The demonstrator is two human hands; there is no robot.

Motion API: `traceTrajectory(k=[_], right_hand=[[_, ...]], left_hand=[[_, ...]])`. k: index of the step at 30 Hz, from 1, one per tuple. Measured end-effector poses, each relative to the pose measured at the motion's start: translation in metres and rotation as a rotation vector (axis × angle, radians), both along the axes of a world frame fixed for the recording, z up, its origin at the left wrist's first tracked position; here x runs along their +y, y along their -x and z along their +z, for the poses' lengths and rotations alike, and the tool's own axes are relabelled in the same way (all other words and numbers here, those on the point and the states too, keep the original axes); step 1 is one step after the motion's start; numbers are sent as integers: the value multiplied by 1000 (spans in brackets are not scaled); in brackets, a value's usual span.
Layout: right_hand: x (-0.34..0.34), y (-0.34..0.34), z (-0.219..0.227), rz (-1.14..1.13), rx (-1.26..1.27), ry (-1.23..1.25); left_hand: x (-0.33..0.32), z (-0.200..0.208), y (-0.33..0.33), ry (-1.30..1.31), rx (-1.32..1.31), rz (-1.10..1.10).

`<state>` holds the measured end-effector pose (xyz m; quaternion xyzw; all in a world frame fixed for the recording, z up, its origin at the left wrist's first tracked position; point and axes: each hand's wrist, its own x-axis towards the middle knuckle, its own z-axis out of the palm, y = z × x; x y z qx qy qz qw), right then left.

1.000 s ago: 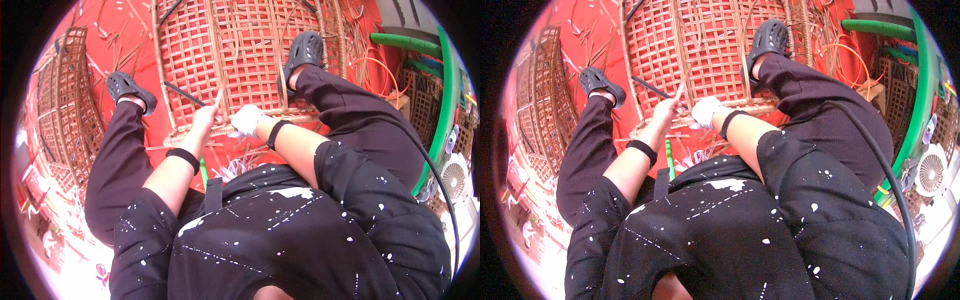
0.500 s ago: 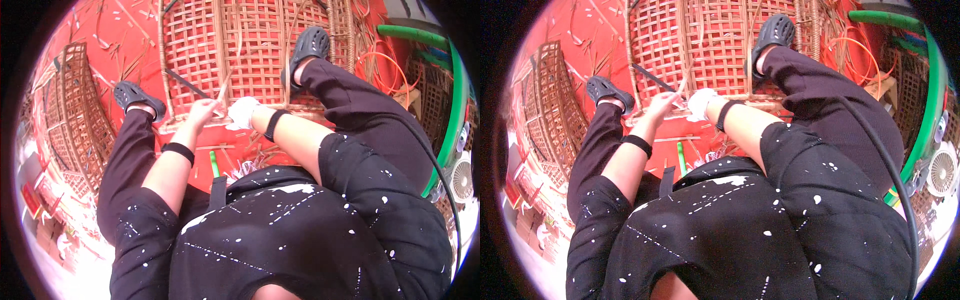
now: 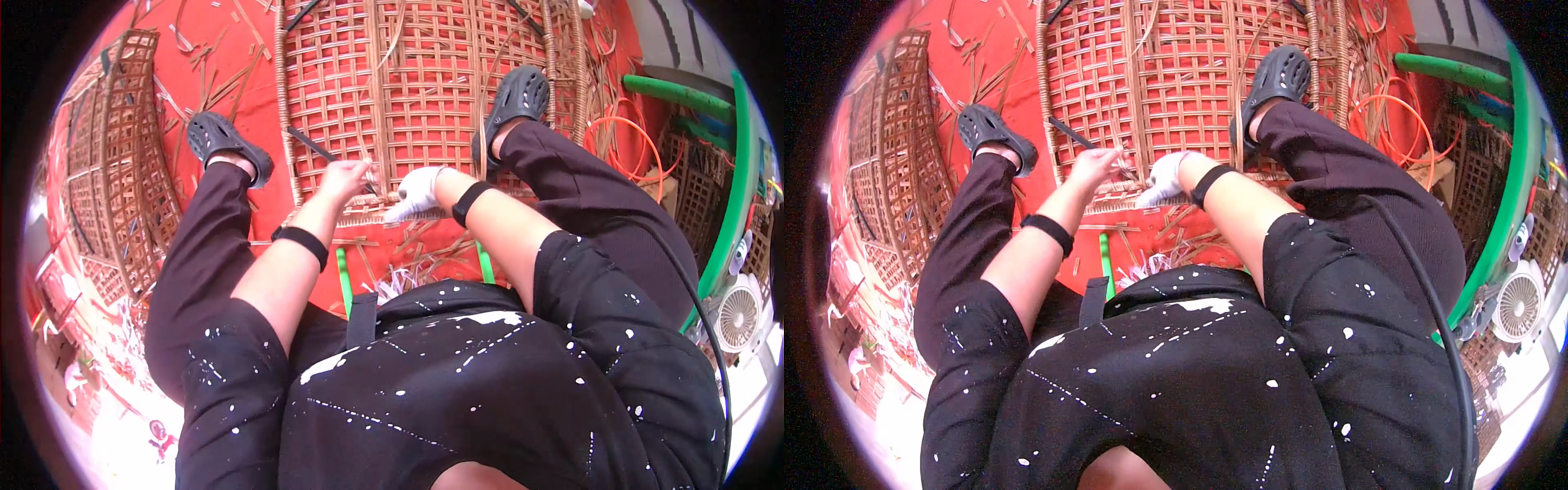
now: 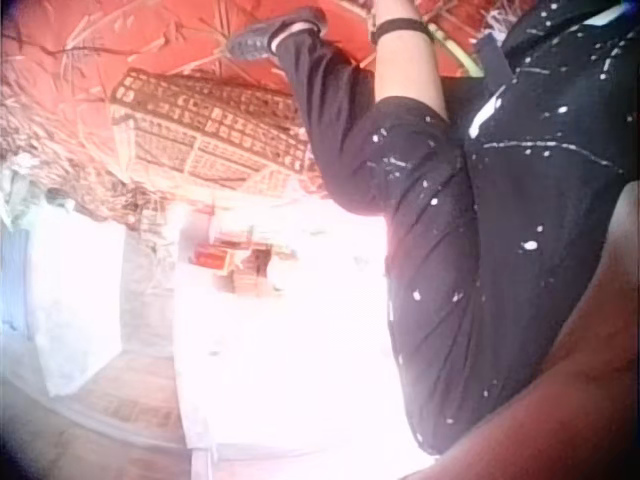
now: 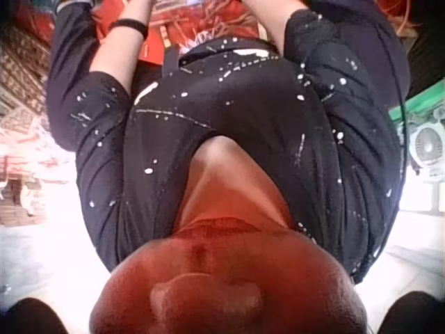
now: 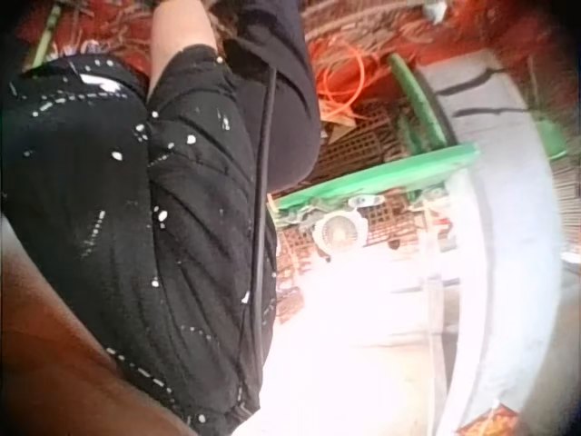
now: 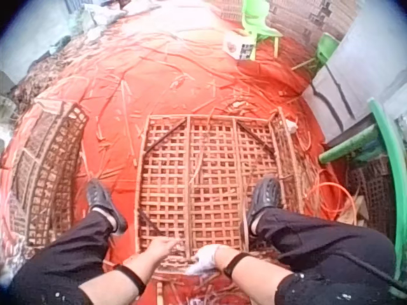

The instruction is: The recorder is weaving bamboo or rattan strips into a furniture frame.

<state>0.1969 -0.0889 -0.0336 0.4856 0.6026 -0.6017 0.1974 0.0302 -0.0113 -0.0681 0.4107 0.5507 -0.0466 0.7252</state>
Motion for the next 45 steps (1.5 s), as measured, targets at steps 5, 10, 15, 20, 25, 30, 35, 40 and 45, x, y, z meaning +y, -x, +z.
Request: traceTrajectory(k=[5,10,15,20,25,30,35,40,45], right_hand=[[14,-24,-36,-495,-71,-102],[25,-3,-50,-396,142,-209],[22,28,-57,-448,48,-62],[19,30,-60,-567,-104,-154],[47,12,-70,-708,-157,-289],[72,13,-81,-804,-105,-230],[79,25,-80,-883,-123,-163],[83,14,-66,-1507,126,41],[53,4,-94,-1262,-238,-352]], left_hand=[[34,-34,-1,-137,90,-140],[31,-53,1,-176,96,-132],[39,-55,-10,-211,-30,-252],[30,-52,-12,-98,-84,49],[-15,-75,19,-299,29,-229],[-9,-8,-15,-533,282,-629],[-12,-30,-14,-525,438,-672],[-17,-37,-5,-520,447,-456],[-15,-36,-4,-483,414,-342]])
